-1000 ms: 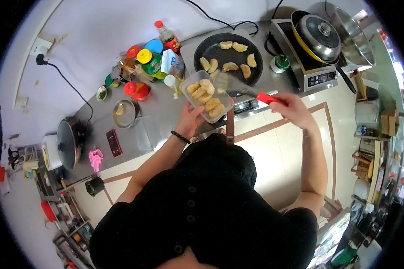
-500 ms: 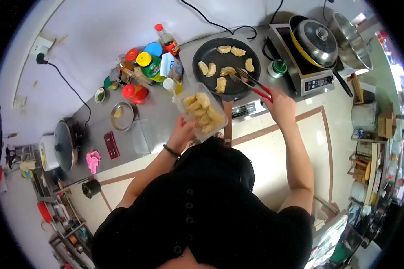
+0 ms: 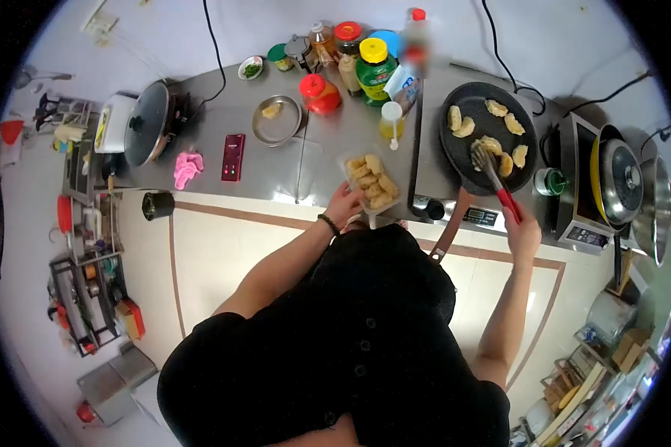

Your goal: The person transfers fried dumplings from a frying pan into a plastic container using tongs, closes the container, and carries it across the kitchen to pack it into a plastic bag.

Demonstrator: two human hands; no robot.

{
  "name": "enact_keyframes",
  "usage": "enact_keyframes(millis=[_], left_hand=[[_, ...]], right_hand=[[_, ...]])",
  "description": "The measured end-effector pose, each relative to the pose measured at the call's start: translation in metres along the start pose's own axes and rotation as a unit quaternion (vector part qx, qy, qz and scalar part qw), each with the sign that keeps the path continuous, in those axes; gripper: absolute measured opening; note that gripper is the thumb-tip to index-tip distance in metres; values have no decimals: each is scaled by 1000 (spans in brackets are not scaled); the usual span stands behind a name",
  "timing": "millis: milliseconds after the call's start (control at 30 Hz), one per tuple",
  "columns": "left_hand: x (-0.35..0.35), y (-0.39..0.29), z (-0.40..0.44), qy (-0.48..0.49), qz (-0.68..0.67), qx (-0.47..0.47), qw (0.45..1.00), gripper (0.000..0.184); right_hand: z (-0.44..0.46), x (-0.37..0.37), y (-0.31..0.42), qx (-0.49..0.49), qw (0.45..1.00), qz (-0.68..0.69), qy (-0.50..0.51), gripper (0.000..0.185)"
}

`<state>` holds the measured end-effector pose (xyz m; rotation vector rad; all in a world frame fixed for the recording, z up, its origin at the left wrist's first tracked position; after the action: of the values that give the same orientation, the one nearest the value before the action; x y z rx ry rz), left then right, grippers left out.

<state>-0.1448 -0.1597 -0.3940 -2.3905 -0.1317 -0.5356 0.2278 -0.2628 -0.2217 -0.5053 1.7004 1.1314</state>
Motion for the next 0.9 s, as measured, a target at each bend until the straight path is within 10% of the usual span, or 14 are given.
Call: enact_keyframes(millis=[200,333,567,900], left_hand=[[-13,15,29,3,54,-1,999,55],[-28,8,14,-59,97,40,993,57],[-132,-36,-46,-166,136,96,972,46],[-330,-149,-89,-453,336,263,783,37]], right_hand=[[-29,-5,11,50,968,215,122,33],[-45,24,107,-172,973,45,148,33],[-60,98,155,-184,971,-40,150,35],[-91,109,182,-64,979,-166,96,34]])
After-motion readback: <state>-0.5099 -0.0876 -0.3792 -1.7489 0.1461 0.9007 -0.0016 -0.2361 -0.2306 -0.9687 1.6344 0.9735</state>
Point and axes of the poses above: each hand's wrist, its own z-axis towards the middle knuckle, its own x-axis out of the palm, y = z × x, the point moved 5 cm from there along z, towards the middle knuckle, and after that the axes turned 4 degrees about -x, right-handed, at the moved point
